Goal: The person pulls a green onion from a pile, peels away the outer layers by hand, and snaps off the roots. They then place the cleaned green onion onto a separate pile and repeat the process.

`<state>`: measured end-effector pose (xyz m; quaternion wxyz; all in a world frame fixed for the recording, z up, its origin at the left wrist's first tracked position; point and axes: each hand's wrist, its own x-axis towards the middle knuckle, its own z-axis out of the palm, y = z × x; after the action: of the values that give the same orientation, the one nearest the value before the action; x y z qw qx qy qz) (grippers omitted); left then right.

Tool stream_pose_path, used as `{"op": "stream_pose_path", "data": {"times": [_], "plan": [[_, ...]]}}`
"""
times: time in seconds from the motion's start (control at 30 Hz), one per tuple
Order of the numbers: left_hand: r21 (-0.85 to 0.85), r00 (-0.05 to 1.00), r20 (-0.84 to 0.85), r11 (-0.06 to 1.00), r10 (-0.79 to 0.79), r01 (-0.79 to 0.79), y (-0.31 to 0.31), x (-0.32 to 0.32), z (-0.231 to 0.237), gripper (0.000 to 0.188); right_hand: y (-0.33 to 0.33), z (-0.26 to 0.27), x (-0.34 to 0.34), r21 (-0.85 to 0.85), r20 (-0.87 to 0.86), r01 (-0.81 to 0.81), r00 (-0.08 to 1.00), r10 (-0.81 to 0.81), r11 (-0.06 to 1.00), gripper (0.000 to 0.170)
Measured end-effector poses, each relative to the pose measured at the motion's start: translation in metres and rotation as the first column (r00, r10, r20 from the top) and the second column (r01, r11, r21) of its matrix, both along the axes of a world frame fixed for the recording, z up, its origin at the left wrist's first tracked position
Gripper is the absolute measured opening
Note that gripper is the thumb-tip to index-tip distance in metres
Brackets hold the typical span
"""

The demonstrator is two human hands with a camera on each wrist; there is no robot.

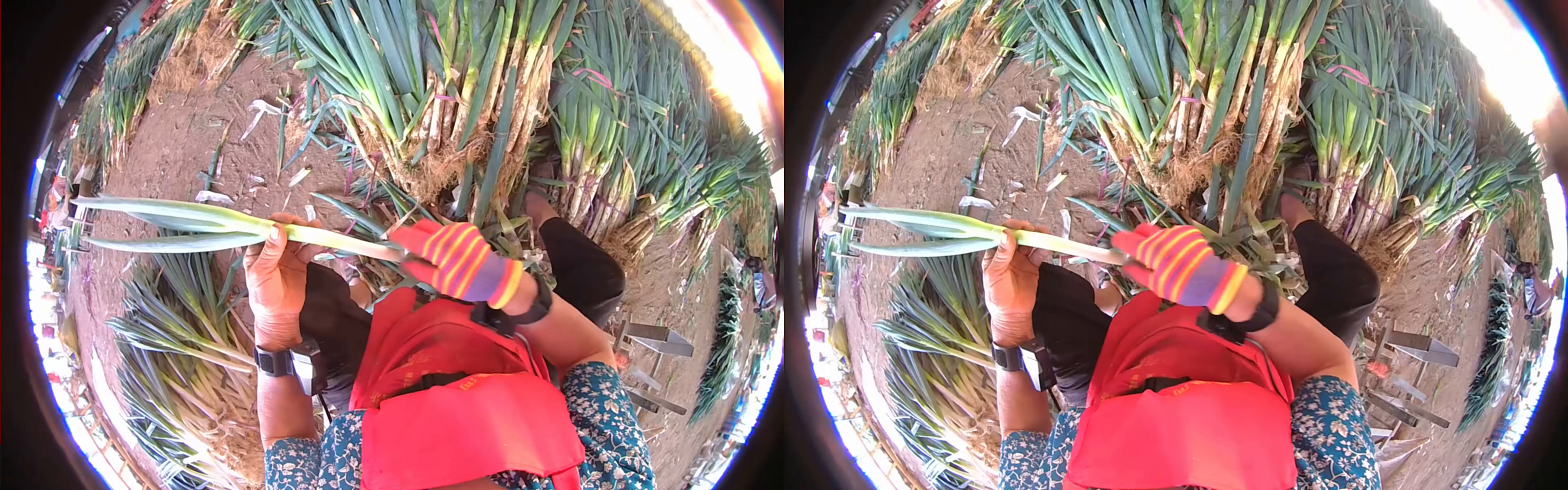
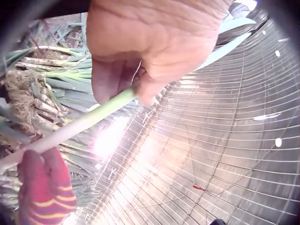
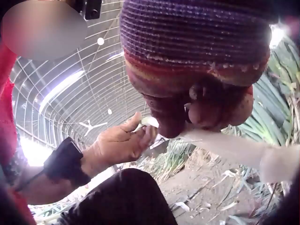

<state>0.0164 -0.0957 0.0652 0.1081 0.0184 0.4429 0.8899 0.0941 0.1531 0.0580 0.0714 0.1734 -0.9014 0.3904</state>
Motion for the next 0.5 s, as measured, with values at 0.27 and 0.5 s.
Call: {"op": "stream_pose_path", "data": {"times": [0.27, 0.5], "plan": [[-0.119, 0.978, 0.086, 0.973, -0.188, 0.198, 0.037, 0.028, -0.022, 0.02, -0.004, -0.016, -0.009, -0.009, -0.079, -0.174, 0.982, 0.173, 0.985, 0.024], [-0.168, 0.99, 0.062, 0.979, 0.123, -0.111, -0.01, -0.002, -0.009, 0.01, 0.123, -0.065, 0.029, 0.337, -0.244, 0.147, 0.968, -0.064, 0.93, 0.011]]}}
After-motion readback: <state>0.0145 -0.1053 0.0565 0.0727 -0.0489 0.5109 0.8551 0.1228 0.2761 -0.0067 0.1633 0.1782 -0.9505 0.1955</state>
